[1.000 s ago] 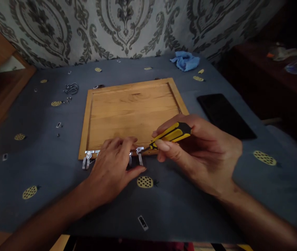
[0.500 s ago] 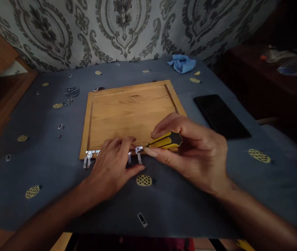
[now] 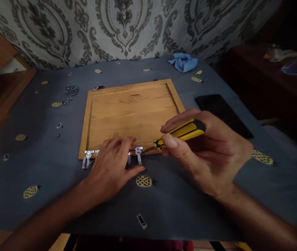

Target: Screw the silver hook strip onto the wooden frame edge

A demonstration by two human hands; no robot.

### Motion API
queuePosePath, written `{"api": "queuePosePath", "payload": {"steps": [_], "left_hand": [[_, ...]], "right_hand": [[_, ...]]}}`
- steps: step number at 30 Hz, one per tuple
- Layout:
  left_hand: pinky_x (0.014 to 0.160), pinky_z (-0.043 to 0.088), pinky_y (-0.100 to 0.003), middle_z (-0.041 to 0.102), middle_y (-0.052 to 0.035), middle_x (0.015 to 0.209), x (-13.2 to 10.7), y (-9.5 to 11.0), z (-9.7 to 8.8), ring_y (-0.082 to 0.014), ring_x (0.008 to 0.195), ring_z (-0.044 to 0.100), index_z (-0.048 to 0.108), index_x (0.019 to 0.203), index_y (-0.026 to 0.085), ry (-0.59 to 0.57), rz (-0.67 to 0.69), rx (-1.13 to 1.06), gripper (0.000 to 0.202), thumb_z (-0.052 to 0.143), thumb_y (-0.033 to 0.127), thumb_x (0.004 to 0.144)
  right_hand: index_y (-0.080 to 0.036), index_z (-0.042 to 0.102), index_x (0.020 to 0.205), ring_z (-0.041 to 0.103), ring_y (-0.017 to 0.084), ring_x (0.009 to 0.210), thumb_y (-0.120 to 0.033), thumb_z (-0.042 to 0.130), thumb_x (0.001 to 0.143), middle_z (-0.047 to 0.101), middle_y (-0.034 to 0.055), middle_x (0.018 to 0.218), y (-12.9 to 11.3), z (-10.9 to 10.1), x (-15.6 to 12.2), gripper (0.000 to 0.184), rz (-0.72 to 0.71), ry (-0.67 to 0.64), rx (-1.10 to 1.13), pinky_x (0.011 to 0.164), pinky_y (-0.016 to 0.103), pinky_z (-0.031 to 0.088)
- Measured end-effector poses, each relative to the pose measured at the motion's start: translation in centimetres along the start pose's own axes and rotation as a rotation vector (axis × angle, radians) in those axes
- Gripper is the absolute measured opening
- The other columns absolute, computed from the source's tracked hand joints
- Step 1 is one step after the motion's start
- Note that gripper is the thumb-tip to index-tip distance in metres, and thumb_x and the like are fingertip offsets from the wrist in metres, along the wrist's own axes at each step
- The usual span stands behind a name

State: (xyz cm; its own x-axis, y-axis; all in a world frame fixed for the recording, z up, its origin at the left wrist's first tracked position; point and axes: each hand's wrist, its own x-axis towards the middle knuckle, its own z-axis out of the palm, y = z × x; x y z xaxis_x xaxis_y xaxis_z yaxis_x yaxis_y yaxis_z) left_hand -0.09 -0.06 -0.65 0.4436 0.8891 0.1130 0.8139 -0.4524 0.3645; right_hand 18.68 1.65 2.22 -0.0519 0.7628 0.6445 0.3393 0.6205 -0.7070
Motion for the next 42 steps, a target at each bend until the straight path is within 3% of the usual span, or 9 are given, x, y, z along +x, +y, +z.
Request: {"api": "queuePosePath", "payload": {"steps": [9, 14, 18, 21, 24, 29, 32, 36, 42], "left_hand": [[0.086, 0.047, -0.046, 0.065, -0.0069, 0.105, 0.1, 0.2, -0.1, -0.0298, 0.1, 0.059, 0.046, 0.114, 0.019, -0.022, -0.023, -0.006, 0.053, 0.077, 0.036, 0.075], [0.085, 0.048, -0.046, 0.064, -0.0072, 0.104, 0.1, 0.2, -0.1, -0.0294, 0.099, 0.059, 0.046, 0.113, 0.02, -0.015, -0.021, 0.01, 0.051, 0.077, 0.036, 0.076], [0.085, 0.048, -0.046, 0.064, -0.0069, 0.104, 0.1, 0.2, -0.1, -0.0294, 0.099, 0.059, 0.046, 0.112, 0.02, -0.006, -0.019, 0.008, 0.05, 0.077, 0.035, 0.076], [0.084, 0.048, -0.047, 0.064, -0.0059, 0.103, 0.1, 0.1, 0.0, -0.0295, 0.099, 0.059, 0.046, 0.111, 0.021, 0.0, -0.01, -0.003, 0.047, 0.075, 0.034, 0.076], [0.084, 0.049, -0.046, 0.064, -0.0051, 0.103, 0.0, 0.1, 0.0, -0.0291, 0.099, 0.06, 0.045, 0.112, 0.023, 0.007, -0.008, -0.012, 0.047, 0.075, 0.032, 0.077], [0.085, 0.048, -0.047, 0.065, -0.0058, 0.103, 0.0, 0.1, 0.0, -0.0291, 0.099, 0.06, 0.044, 0.116, 0.022, 0.015, 0.004, -0.004, 0.05, 0.074, 0.035, 0.079], [0.085, 0.048, -0.047, 0.065, -0.0081, 0.106, 0.1, 0.2, -0.1, -0.0299, 0.1, 0.059, 0.045, 0.116, 0.02, -0.002, 0.002, -0.005, 0.048, 0.073, 0.035, 0.08], [0.088, 0.047, -0.048, 0.065, -0.0082, 0.11, 0.1, 0.2, -0.3, -0.0302, 0.103, 0.059, 0.046, 0.118, 0.019, -0.014, -0.015, -0.027, 0.052, 0.075, 0.034, 0.078], [0.087, 0.048, -0.047, 0.066, -0.0075, 0.109, 0.0, 0.2, -0.2, -0.0295, 0.103, 0.059, 0.044, 0.118, 0.021, 0.007, -0.014, -0.018, 0.052, 0.075, 0.034, 0.078]], "right_hand": [[-0.024, 0.058, 0.077, 0.058, 0.018, 0.067, -0.024, 0.067, 0.086, 0.06, 0.002, 0.071, 0.4, 0.3, -0.3, 0.013, -0.023, -0.059, -0.022, 0.053, 0.034, 0.044], [-0.025, 0.058, 0.075, 0.058, 0.018, 0.065, -0.028, 0.071, 0.083, 0.062, 0.0016, 0.073, 0.4, 0.5, -0.5, 0.015, 0.009, -0.094, 0.007, 0.053, 0.034, 0.044], [-0.023, 0.06, 0.08, 0.06, 0.014, 0.063, -0.03, 0.069, 0.085, 0.065, 0.0012, 0.08, 0.1, 0.1, -0.2, 0.012, 0.134, -0.218, 0.105, 0.053, 0.03, 0.047], [-0.021, 0.061, 0.077, 0.064, 0.015, 0.072, -0.033, 0.065, 0.088, 0.064, 0.0009, 0.077, 0.1, -0.5, 0.5, 0.017, 0.126, -0.36, 0.17, 0.061, 0.028, 0.051], [-0.02, 0.063, 0.081, 0.062, 0.012, 0.064, -0.034, 0.065, 0.088, 0.064, 0.0005, 0.076, 0.3, -0.6, 0.8, 0.016, 0.113, -0.425, 0.231, 0.058, 0.027, 0.051], [-0.02, 0.057, 0.076, 0.053, 0.012, 0.056, -0.032, 0.072, 0.082, 0.059, -0.001, 0.068, 0.4, 0.3, -0.2, 0.02, 0.04, -0.24, 0.053, 0.048, 0.028, 0.042], [-0.022, 0.054, 0.076, 0.054, 0.013, 0.057, -0.03, 0.073, 0.081, 0.056, -0.0024, 0.065, 0.1, 0.5, -0.7, 0.022, -0.022, -0.101, 0.015, 0.05, 0.03, 0.043], [-0.026, 0.053, 0.074, 0.057, 0.017, 0.058, -0.036, 0.073, 0.081, 0.057, -0.001, 0.066, -0.5, 0.0, -0.4, 0.024, 0.088, 0.083, 0.032, 0.05, 0.035, 0.044], [-0.024, 0.052, 0.072, 0.049, 0.013, 0.055, -0.037, 0.073, 0.08, 0.052, -0.0026, 0.063, -0.1, 0.1, -0.3, 0.026, 0.06, -0.011, 0.024, 0.052, 0.031, 0.04]]}}
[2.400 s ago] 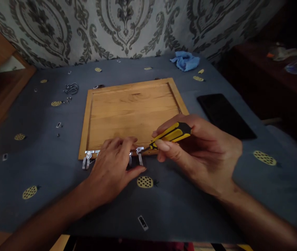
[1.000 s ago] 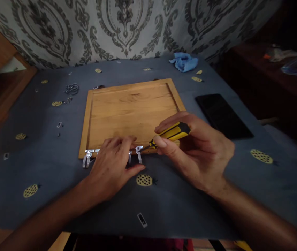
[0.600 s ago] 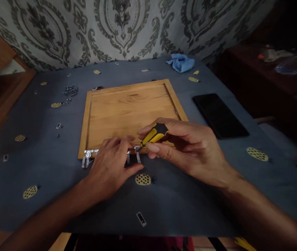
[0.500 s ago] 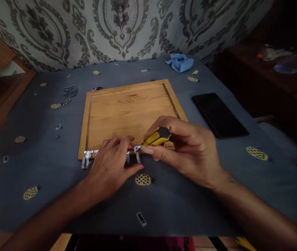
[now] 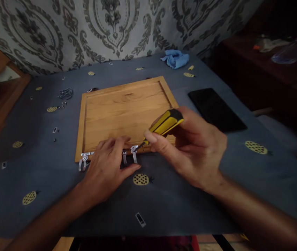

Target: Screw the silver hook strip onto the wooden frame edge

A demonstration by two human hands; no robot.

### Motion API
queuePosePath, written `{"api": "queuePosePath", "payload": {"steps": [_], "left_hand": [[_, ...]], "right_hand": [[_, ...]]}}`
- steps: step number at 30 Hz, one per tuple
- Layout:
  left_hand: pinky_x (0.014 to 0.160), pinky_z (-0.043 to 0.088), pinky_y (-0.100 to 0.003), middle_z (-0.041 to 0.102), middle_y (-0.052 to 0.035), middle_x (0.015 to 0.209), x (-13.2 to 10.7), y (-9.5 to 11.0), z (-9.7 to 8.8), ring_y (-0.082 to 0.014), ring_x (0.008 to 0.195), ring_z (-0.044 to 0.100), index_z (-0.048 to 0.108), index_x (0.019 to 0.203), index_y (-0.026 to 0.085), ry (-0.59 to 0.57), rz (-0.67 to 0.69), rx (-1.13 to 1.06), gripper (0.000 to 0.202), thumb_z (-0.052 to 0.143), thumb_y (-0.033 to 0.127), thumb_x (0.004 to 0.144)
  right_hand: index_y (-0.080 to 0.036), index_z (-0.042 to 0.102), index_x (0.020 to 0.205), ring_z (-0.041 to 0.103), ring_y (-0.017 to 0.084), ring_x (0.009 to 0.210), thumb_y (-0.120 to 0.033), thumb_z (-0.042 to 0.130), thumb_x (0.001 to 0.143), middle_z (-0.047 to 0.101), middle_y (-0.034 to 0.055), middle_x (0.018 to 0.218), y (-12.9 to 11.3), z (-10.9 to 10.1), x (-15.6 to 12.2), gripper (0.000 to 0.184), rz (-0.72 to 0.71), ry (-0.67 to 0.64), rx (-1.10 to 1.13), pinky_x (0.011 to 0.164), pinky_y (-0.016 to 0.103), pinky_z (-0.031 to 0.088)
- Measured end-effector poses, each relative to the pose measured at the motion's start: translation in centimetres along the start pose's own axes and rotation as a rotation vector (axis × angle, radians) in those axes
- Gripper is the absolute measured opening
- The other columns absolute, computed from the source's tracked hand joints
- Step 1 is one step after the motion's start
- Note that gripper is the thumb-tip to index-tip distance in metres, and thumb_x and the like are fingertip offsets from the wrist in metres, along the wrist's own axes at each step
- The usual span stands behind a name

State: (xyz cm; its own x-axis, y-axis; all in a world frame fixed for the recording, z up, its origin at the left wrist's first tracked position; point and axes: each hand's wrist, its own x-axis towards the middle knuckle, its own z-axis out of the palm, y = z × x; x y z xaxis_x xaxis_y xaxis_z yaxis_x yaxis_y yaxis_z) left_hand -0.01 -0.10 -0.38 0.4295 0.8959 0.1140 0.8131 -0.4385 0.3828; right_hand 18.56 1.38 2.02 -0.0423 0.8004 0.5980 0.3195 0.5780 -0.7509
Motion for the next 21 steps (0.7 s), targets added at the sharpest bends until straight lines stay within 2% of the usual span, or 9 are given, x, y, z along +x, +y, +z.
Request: {"api": "queuePosePath", "payload": {"steps": [9, 14, 18, 21], "left_hand": [[0.086, 0.049, -0.047, 0.065, -0.0069, 0.107, 0.06, -0.01, 0.05, -0.0291, 0.102, 0.061, 0.043, 0.115, 0.022, 0.009, 0.022, 0.022, 0.05, 0.075, 0.033, 0.078], [0.085, 0.049, -0.047, 0.065, -0.0079, 0.107, -0.02, -0.08, 0.15, -0.0296, 0.101, 0.06, 0.044, 0.117, 0.021, 0.019, 0.023, 0.025, 0.05, 0.074, 0.034, 0.079], [0.083, 0.049, -0.047, 0.064, -0.0077, 0.106, -0.05, -0.14, 0.25, -0.0299, 0.099, 0.06, 0.044, 0.114, 0.021, 0.031, 0.036, 0.035, 0.05, 0.075, 0.035, 0.077], [0.081, 0.05, -0.046, 0.065, -0.0058, 0.102, -0.05, -0.18, 0.25, -0.0289, 0.096, 0.06, 0.045, 0.108, 0.022, 0.028, 0.04, 0.034, 0.044, 0.075, 0.035, 0.077]], "right_hand": [[-0.022, 0.048, 0.073, 0.046, 0.008, 0.053, -0.024, 0.07, 0.084, 0.047, -0.0053, 0.064, 0.4, 0.44, -0.05, 0.024, -0.072, -0.055, -0.067, 0.049, 0.023, 0.042], [-0.023, 0.049, 0.072, 0.049, 0.01, 0.053, -0.024, 0.069, 0.083, 0.049, -0.0044, 0.062, 0.51, 0.52, -0.03, 0.024, -0.073, -0.087, -0.073, 0.048, 0.024, 0.045], [-0.021, 0.057, 0.079, 0.057, 0.012, 0.061, -0.024, 0.069, 0.083, 0.058, -0.0022, 0.07, 0.7, 0.12, 0.3, 0.014, -0.005, -0.205, 0.047, 0.052, 0.025, 0.048], [-0.019, 0.061, 0.089, 0.061, 0.012, 0.067, -0.023, 0.067, 0.085, 0.063, -0.0013, 0.076, 0.74, -0.34, 0.78, 0.009, -0.008, -0.306, 0.137, 0.055, 0.023, 0.049]]}}
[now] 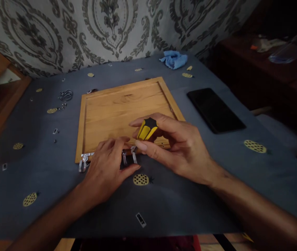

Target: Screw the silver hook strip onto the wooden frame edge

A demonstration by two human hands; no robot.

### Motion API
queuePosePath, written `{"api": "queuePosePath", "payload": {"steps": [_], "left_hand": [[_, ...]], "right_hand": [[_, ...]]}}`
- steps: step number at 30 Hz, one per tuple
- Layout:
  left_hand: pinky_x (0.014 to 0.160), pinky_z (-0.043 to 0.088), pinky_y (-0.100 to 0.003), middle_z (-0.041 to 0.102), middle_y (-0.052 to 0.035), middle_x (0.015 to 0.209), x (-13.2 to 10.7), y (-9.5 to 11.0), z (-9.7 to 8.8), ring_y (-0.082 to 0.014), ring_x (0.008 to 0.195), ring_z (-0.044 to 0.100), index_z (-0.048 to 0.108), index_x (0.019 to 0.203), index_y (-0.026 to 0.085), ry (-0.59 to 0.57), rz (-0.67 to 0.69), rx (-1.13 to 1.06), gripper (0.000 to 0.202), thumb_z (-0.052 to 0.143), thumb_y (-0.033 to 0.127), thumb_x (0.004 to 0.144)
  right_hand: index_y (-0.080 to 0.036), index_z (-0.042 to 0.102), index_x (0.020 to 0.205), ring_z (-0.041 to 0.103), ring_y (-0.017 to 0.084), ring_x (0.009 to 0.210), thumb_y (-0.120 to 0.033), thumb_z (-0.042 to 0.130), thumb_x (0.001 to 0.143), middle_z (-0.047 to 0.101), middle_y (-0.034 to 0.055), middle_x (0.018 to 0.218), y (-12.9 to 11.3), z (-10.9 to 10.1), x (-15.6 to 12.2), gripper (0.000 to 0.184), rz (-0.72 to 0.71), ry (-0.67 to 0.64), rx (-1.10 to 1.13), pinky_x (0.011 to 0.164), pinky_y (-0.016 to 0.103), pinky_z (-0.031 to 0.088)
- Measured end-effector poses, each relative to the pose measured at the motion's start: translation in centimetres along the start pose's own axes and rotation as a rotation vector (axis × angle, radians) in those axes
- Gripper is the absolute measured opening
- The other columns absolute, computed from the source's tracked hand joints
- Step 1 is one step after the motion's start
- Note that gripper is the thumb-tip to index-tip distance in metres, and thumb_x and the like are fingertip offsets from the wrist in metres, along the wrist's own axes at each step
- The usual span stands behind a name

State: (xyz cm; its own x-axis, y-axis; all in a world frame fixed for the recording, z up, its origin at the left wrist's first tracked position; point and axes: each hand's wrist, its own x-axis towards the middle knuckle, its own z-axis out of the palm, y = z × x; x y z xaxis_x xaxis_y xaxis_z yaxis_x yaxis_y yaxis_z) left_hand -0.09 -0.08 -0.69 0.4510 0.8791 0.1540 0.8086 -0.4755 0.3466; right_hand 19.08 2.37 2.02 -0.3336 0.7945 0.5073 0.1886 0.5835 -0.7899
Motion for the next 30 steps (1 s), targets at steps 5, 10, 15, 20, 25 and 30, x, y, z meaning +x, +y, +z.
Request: {"api": "queuePosePath", "payload": {"steps": [5, 10, 15, 20, 25, 30], "left_hand": [[0.082, 0.05, -0.046, 0.064, -0.004, 0.101, 0.0, 0.1, -0.1, -0.0278, 0.097, 0.061, 0.046, 0.106, 0.024, 0.008, -0.014, -0.011, 0.04, 0.074, 0.033, 0.078], [0.084, 0.05, -0.05, 0.064, -0.006, 0.101, 0.0, 0.1, -0.1, -0.0305, 0.101, 0.059, 0.049, 0.112, 0.024, -0.044, -0.052, -0.027, 0.037, 0.068, 0.036, 0.083], [0.086, 0.049, -0.049, 0.065, -0.0067, 0.107, 0.0, 0.1, -0.1, -0.0294, 0.101, 0.059, 0.047, 0.115, 0.022, -0.023, -0.045, -0.032, 0.046, 0.073, 0.035, 0.08], [0.09, 0.047, -0.048, 0.063, -0.0076, 0.116, 0.1, 0.3, -0.4, -0.0287, 0.106, 0.058, 0.047, 0.116, 0.021, -0.051, -0.045, -0.047, 0.045, 0.072, 0.033, 0.081], [0.087, 0.047, -0.047, 0.065, -0.0071, 0.105, 0.1, 0.3, -0.4, -0.0283, 0.101, 0.059, 0.047, 0.116, 0.019, -0.045, -0.038, -0.039, 0.045, 0.072, 0.034, 0.081], [0.086, 0.048, -0.045, 0.065, -0.0066, 0.105, 0.1, 0.2, -0.2, -0.0278, 0.101, 0.06, 0.048, 0.115, 0.02, -0.027, -0.022, -0.027, 0.046, 0.073, 0.034, 0.079]], "right_hand": [[-0.019, 0.061, 0.077, 0.056, 0.008, 0.058, -0.026, 0.067, 0.086, 0.059, -0.0029, 0.07, -0.3, -0.2, 0.3, 0.014, -0.042, -0.047, -0.03, 0.051, 0.021, 0.046], [-0.019, 0.052, 0.07, 0.048, 0.008, 0.052, -0.031, 0.069, 0.085, 0.052, -0.0039, 0.063, -0.3, 0.6, -0.4, 0.025, -0.125, 0.1, -0.18, 0.047, 0.023, 0.043], [-0.024, 0.052, 0.071, 0.052, 0.014, 0.055, -0.035, 0.071, 0.083, 0.054, -0.0027, 0.061, -0.6, 0.6, -0.8, 0.025, -0.089, 0.269, -0.219, 0.05, 0.031, 0.044], [-0.025, 0.049, 0.068, 0.051, 0.016, 0.054, -0.038, 0.071, 0.081, 0.05, -0.0026, 0.058, -0.5, 0.4, -0.5, 0.029, -0.051, 0.308, -0.234, 0.05, 0.032, 0.041], [-0.023, 0.045, 0.068, 0.045, 0.01, 0.051, -0.027, 0.071, 0.082, 0.046, -0.0049, 0.06, 0.0, 0.7, -0.5, 0.03, -0.151, 0.249, -0.301, 0.048, 0.026, 0.04], [-0.023, 0.041, 0.069, 0.043, 0.009, 0.052, -0.023, 0.07, 0.083, 0.045, -0.0053, 0.061, 0.2, 0.7, -0.7, 0.032, -0.162, 0.243, -0.323, 0.048, 0.025, 0.041]]}}
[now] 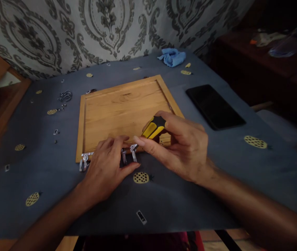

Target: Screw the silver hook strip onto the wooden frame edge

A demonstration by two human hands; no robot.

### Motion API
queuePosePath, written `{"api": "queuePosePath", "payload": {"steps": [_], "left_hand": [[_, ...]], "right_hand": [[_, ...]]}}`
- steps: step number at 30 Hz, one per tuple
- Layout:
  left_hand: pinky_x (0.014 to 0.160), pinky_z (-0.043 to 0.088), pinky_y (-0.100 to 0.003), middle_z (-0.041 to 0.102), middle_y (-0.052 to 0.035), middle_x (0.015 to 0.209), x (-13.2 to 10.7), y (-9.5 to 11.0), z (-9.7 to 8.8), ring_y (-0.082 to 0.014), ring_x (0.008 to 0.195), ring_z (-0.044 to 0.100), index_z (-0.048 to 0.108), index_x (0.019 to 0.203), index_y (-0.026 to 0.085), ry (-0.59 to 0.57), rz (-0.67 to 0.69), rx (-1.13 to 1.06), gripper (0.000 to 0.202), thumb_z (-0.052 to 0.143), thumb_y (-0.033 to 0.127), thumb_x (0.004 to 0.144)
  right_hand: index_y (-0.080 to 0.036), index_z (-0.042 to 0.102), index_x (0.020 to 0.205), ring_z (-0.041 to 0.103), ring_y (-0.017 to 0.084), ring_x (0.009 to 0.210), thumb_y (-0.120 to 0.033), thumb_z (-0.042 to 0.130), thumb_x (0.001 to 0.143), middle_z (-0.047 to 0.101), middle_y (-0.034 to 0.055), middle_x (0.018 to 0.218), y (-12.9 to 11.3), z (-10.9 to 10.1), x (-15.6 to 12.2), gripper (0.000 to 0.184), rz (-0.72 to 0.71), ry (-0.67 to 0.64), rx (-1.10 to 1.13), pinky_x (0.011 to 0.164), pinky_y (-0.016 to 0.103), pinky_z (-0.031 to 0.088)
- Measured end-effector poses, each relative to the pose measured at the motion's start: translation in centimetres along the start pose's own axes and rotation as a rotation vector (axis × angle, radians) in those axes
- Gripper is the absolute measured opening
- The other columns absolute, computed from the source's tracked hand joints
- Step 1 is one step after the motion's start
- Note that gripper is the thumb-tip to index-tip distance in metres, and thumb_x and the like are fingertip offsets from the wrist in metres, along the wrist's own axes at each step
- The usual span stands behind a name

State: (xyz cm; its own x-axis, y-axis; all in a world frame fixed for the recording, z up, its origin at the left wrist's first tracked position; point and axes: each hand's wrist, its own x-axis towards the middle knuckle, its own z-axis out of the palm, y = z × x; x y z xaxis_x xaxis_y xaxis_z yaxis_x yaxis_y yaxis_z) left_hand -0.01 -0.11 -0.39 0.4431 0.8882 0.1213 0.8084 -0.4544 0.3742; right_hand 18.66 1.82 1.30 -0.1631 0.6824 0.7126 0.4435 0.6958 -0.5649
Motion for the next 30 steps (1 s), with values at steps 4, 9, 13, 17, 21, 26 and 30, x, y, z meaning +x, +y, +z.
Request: {"api": "queuePosePath", "payload": {"steps": [4, 9, 13, 17, 21, 26, 30], "left_hand": [[0.084, 0.049, -0.044, 0.065, -0.006, 0.104, 0.0, -0.1, 0.1, -0.0279, 0.099, 0.06, 0.048, 0.115, 0.02, 0.021, 0.004, 0.017, 0.048, 0.074, 0.034, 0.078], [0.085, 0.049, -0.044, 0.065, -0.0053, 0.103, 0.0, -0.1, 0.1, -0.0274, 0.101, 0.06, 0.047, 0.116, 0.021, 0.015, -0.004, 0.018, 0.048, 0.074, 0.034, 0.079], [0.087, 0.049, -0.046, 0.064, -0.0062, 0.108, 0.0, -0.1, 0.1, -0.028, 0.103, 0.059, 0.047, 0.113, 0.022, 0.014, 0.005, 0.006, 0.044, 0.073, 0.035, 0.079], [0.083, 0.051, -0.047, 0.064, -0.0052, 0.105, -0.1, -0.1, 0.2, -0.0282, 0.099, 0.061, 0.048, 0.11, 0.022, 0.025, 0.008, -0.005, 0.04, 0.072, 0.034, 0.08], [0.085, 0.051, -0.045, 0.064, -0.0033, 0.102, -0.1, -0.2, 0.3, -0.027, 0.099, 0.062, 0.046, 0.118, 0.024, 0.059, 0.034, -0.004, 0.046, 0.072, 0.034, 0.081], [0.085, 0.051, -0.048, 0.064, -0.0046, 0.098, -0.1, -0.1, 0.3, -0.0289, 0.1, 0.06, 0.052, 0.11, 0.024, 0.002, -0.017, 0.01, 0.036, 0.07, 0.036, 0.082], [0.084, 0.05, -0.049, 0.064, -0.0069, 0.103, 0.0, -0.1, 0.2, -0.03, 0.1, 0.059, 0.053, 0.109, 0.023, -0.012, -0.044, 0.009, 0.036, 0.07, 0.039, 0.081]], "right_hand": [[-0.022, 0.04, 0.067, 0.043, 0.009, 0.052, -0.025, 0.069, 0.084, 0.044, -0.0047, 0.061, 0.1, 0.1, -0.1, 0.033, -0.005, -0.011, -0.008, 0.048, 0.025, 0.041], [-0.021, 0.045, 0.066, 0.044, 0.01, 0.052, -0.029, 0.066, 0.086, 0.046, -0.003, 0.061, 0.0, 0.2, 0.1, 0.031, 0.043, -0.063, 0.022, 0.048, 0.026, 0.041], [-0.017, 0.056, 0.073, 0.048, 0.008, 0.054, -0.029, 0.07, 0.084, 0.052, -0.0039, 0.064, 0.0, 0.0, 0.4, 0.021, 0.131, -0.154, 0.173, 0.049, 0.023, 0.043], [-0.017, 0.062, 0.088, 0.058, 0.008, 0.065, -0.024, 0.069, 0.085, 0.062, -0.0026, 0.077, 0.3, -0.5, 0.8, 0.01, 0.166, -0.279, 0.366, 0.056, 0.021, 0.047], [-0.017, 0.061, 0.081, 0.055, 0.006, 0.061, -0.019, 0.066, 0.086, 0.061, -0.0036, 0.073, 0.2, -0.7, 1.2, 0.008, 0.089, -0.346, 0.382, 0.054, 0.019, 0.044], [-0.018, 0.052, 0.075, 0.05, 0.006, 0.057, -0.024, 0.067, 0.086, 0.055, -0.0044, 0.067, -0.1, 0.1, 0.2, 0.02, 0.027, -0.189, 0.174, 0.051, 0.02, 0.042], [-0.02, 0.05, 0.077, 0.05, 0.008, 0.057, -0.023, 0.066, 0.087, 0.055, -0.0033, 0.068, -0.2, 0.6, -0.7, 0.02, -0.047, -0.051, 0.076, 0.05, 0.023, 0.043]]}}
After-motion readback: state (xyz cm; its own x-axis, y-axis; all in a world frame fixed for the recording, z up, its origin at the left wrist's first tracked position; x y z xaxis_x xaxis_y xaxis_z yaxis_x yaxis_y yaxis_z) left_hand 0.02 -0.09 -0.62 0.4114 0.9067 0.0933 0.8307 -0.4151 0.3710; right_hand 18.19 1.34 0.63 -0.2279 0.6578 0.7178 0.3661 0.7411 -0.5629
